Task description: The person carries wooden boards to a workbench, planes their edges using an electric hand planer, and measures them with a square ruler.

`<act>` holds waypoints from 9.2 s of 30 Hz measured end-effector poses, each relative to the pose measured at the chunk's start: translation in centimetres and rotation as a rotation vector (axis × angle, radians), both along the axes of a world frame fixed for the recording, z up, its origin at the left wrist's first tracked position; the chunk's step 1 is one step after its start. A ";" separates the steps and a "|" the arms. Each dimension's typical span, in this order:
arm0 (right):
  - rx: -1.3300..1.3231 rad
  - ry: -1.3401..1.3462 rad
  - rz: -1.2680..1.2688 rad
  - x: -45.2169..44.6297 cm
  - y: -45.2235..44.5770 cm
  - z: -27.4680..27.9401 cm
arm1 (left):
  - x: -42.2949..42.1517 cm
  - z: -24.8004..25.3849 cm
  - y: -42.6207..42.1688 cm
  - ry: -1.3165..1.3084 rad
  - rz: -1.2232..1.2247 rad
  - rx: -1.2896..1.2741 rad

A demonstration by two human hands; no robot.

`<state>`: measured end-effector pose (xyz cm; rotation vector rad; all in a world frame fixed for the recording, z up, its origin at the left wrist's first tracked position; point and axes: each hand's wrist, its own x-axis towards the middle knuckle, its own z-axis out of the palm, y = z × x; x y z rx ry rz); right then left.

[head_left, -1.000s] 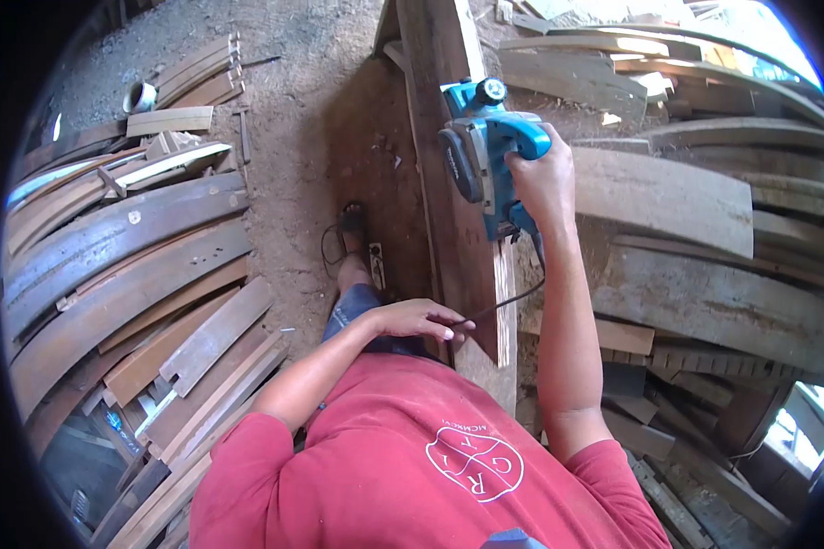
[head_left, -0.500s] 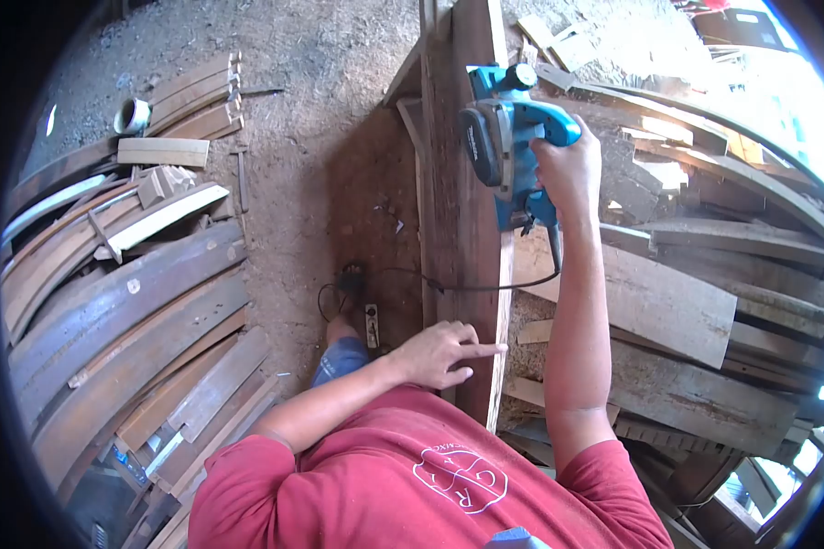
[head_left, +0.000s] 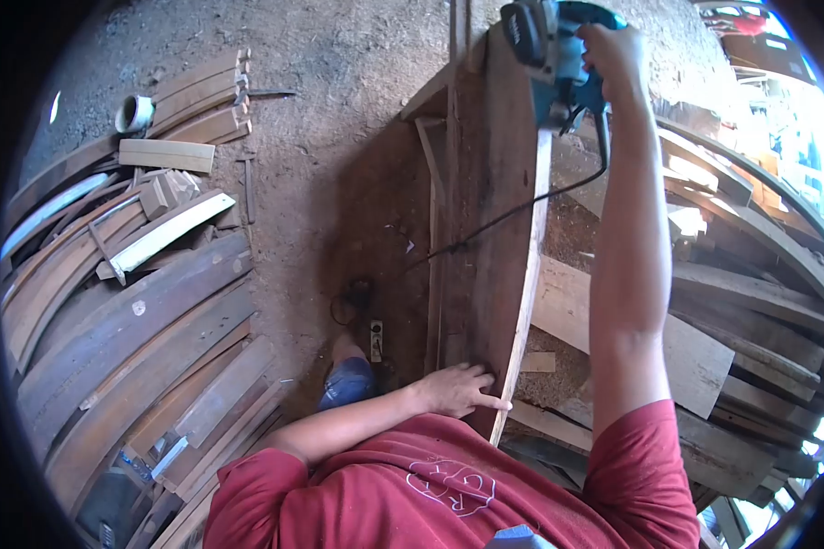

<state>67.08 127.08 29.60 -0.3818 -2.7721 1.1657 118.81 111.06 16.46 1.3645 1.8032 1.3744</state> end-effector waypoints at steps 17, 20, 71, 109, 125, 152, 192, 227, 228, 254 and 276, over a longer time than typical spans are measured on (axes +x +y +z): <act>-0.863 0.320 0.121 9.2 2.4 2.0 | 1.7 1.7 -2.9 0.026 0.396 0.007; -0.986 0.198 -0.013 26.8 5.9 4.3 | 3.1 -0.2 -6.5 -0.016 0.620 -0.047; -0.209 -0.170 -0.376 105.5 9.7 -15.2 | 22.2 32.0 -1.1 0.425 1.006 0.320; -0.218 -0.241 -0.260 105.5 11.5 -16.3 | 21.5 33.5 -2.0 0.314 0.997 0.275; -0.206 0.452 0.144 90.0 1.9 14.1 | 22.2 32.7 -1.8 0.315 0.933 0.218; -0.023 0.222 -0.909 115.6 -13.9 0.3 | -15.7 4.2 -2.0 -0.906 0.701 -0.343; 1.822 0.426 -0.773 98.8 -8.6 36.8 | 7.0 43.7 4.8 0.517 -0.184 0.297; 0.414 -0.008 -0.088 80.6 4.9 -7.2 | 53.3 -18.3 -36.1 -0.819 0.979 -1.346; 0.412 -0.009 -0.092 80.7 4.6 -6.7 | 57.8 -19.2 -37.8 -0.942 0.959 -1.440; 0.482 0.024 -0.176 75.6 0.0 -1.4 | 38.7 -21.3 -40.0 -0.870 0.917 -1.153; 0.835 0.134 0.444 -1.1 -18.3 -17.5 | -29.3 -38.5 -47.8 -0.621 1.032 -0.613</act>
